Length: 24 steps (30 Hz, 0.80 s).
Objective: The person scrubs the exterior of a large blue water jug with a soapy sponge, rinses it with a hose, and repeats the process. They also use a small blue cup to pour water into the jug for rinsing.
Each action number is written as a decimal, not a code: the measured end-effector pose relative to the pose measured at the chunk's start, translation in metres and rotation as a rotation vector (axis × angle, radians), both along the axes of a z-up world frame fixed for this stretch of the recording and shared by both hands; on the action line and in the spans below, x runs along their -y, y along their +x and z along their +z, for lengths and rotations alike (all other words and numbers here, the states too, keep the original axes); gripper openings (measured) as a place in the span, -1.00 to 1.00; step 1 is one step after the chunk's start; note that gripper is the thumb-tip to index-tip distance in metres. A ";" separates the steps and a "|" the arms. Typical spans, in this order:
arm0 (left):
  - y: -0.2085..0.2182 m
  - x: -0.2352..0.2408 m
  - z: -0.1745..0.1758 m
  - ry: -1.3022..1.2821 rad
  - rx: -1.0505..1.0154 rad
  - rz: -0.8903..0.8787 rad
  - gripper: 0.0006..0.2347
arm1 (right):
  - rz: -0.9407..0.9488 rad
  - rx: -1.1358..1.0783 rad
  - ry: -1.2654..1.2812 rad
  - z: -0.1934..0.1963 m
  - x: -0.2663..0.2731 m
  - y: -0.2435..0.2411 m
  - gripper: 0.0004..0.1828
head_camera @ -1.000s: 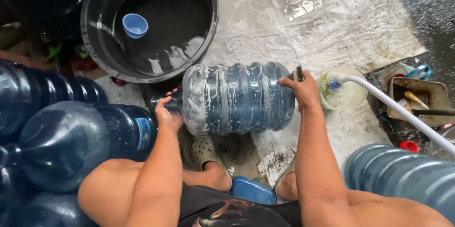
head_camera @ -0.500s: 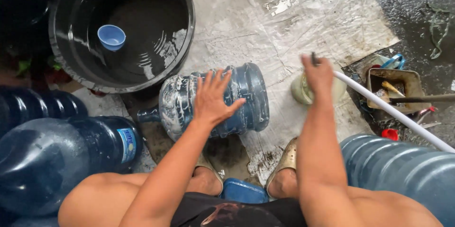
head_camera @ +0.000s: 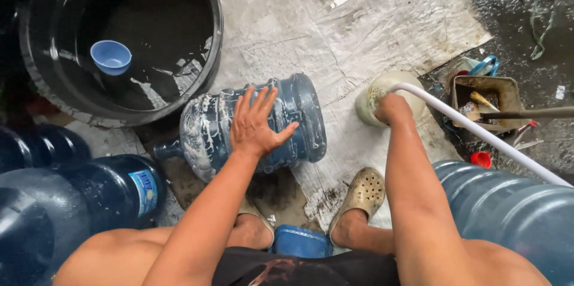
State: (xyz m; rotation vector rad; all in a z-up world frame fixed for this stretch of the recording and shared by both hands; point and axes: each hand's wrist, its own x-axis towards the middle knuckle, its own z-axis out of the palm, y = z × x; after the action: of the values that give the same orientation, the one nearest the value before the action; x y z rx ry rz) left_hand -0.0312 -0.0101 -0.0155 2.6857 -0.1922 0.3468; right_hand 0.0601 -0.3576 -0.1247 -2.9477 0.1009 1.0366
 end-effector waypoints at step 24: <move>0.008 -0.004 0.006 -0.002 -0.086 -0.057 -0.33 | 0.247 0.662 0.828 0.097 -0.189 0.014 -0.70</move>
State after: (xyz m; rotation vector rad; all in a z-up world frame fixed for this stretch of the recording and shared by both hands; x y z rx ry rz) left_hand -0.0234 -0.0065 -0.0094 2.6809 -0.2421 0.2131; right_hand 0.0741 -0.1684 -0.0275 -2.3625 -0.5603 0.0004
